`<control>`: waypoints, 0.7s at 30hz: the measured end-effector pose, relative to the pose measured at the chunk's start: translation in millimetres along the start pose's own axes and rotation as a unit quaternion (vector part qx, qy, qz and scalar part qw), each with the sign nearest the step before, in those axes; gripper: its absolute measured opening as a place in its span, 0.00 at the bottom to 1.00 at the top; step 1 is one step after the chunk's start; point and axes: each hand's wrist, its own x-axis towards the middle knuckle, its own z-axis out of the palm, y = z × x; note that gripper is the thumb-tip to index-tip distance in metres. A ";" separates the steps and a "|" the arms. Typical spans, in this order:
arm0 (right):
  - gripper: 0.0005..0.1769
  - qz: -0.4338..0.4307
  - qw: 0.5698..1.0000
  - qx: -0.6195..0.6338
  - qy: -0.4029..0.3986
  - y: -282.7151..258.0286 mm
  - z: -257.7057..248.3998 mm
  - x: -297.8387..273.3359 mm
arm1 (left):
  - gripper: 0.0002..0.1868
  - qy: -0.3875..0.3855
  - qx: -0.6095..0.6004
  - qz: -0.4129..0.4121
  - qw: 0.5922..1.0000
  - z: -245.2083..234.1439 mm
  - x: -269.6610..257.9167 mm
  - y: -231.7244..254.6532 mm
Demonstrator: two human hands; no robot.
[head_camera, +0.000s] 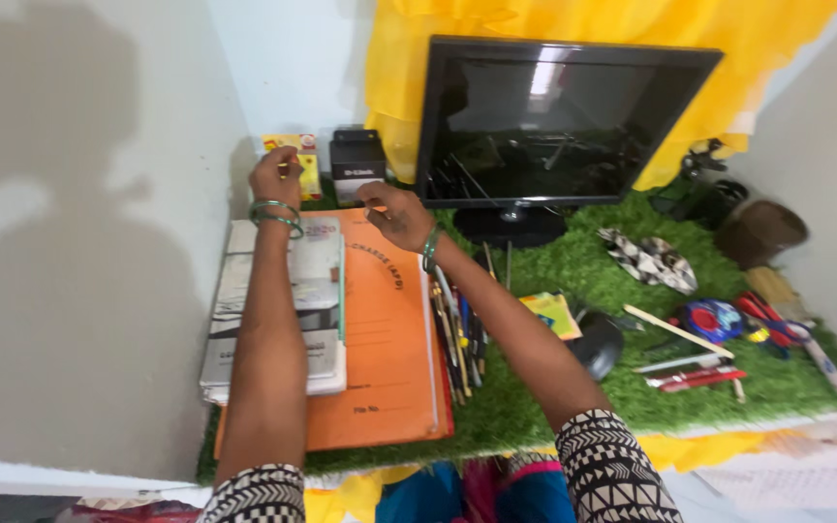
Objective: The person organizes a cluttered desk by picking up and rearranging various items. They handle a stapler, a small box, a router, a mouse, and a pen holder, placing them in different positions on the desk surface.
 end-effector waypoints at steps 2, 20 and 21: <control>0.16 0.008 1.000 0.008 0.002 -13.7 -23.5 -17.3 | 0.06 -0.008 -0.016 0.005 1.000 0.3 -1.3 13.3; 0.17 0.103 0.990 -0.090 0.015 -65.0 -158.5 -176.9 | 0.10 -0.245 -0.133 0.029 0.960 39.6 -108.3 200.6; 0.17 0.105 0.990 -0.093 0.014 -65.2 -163.9 -185.0 | 0.10 -0.258 -0.137 0.028 0.956 46.4 -119.8 213.3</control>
